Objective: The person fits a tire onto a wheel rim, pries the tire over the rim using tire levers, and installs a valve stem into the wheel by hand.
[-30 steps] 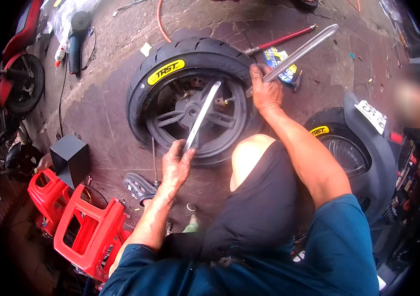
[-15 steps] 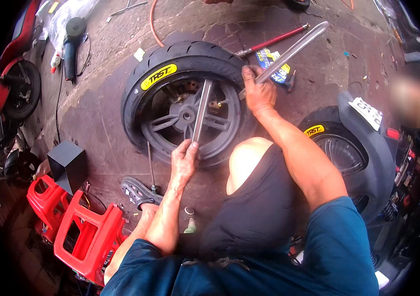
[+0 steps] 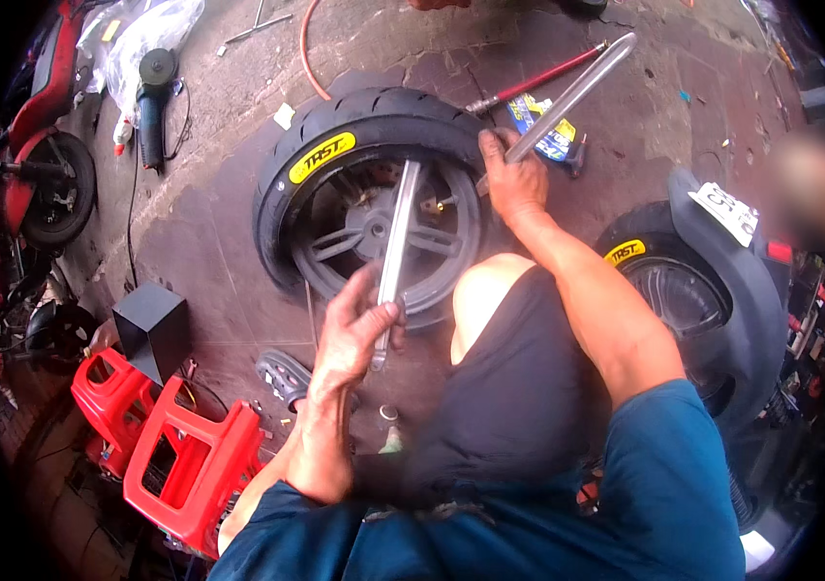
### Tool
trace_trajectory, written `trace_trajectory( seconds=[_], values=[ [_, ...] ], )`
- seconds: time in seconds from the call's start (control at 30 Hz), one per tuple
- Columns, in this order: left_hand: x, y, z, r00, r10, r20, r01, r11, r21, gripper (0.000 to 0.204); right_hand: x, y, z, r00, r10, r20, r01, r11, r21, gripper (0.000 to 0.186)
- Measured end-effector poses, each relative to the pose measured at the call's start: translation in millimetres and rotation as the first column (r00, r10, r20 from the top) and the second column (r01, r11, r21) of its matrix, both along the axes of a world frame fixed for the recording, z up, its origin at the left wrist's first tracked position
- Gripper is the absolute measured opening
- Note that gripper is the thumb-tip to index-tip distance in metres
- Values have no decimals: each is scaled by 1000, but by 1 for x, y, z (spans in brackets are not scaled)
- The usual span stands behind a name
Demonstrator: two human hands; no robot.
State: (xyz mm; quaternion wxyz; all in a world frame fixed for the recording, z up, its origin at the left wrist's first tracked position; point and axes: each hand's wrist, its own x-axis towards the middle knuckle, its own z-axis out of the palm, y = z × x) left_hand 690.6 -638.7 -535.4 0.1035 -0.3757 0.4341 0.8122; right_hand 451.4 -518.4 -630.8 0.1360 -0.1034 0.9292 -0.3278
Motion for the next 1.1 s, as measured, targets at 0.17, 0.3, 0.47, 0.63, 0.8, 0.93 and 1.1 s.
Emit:
trace_trajectory(
  seconds=[0.17,0.3,0.47,0.63,0.8,0.93,1.1],
  values=[
    [19,8,-45,998,46,35,-42,994,-97,51,-3,0,5,1000,23,20,-23,1000,5,53],
    [8,-1,-46,994,83,74,-79,995,-60,49,0,-4,4,1000,-4,3,4,1000,0,55],
    [-10,0,1,998,-10,57,15,996,-91,55,-3,4,5,1000,6,-2,-6,999,46,60],
    [29,18,-9,962,75,-262,-222,774,-593,43,3,0,6,999,1,-41,1,998,61,58],
    [-15,4,14,881,-284,-378,-385,32,-922,8,1,-1,4,999,9,-44,-8,1000,22,56],
    [-45,2,33,676,-391,-624,-362,561,-744,16,-2,2,7,995,-21,-102,24,999,25,54],
    [-92,10,63,708,-359,-608,-414,485,-770,22,-3,3,-3,999,-49,5,49,999,1,57]
  ],
)
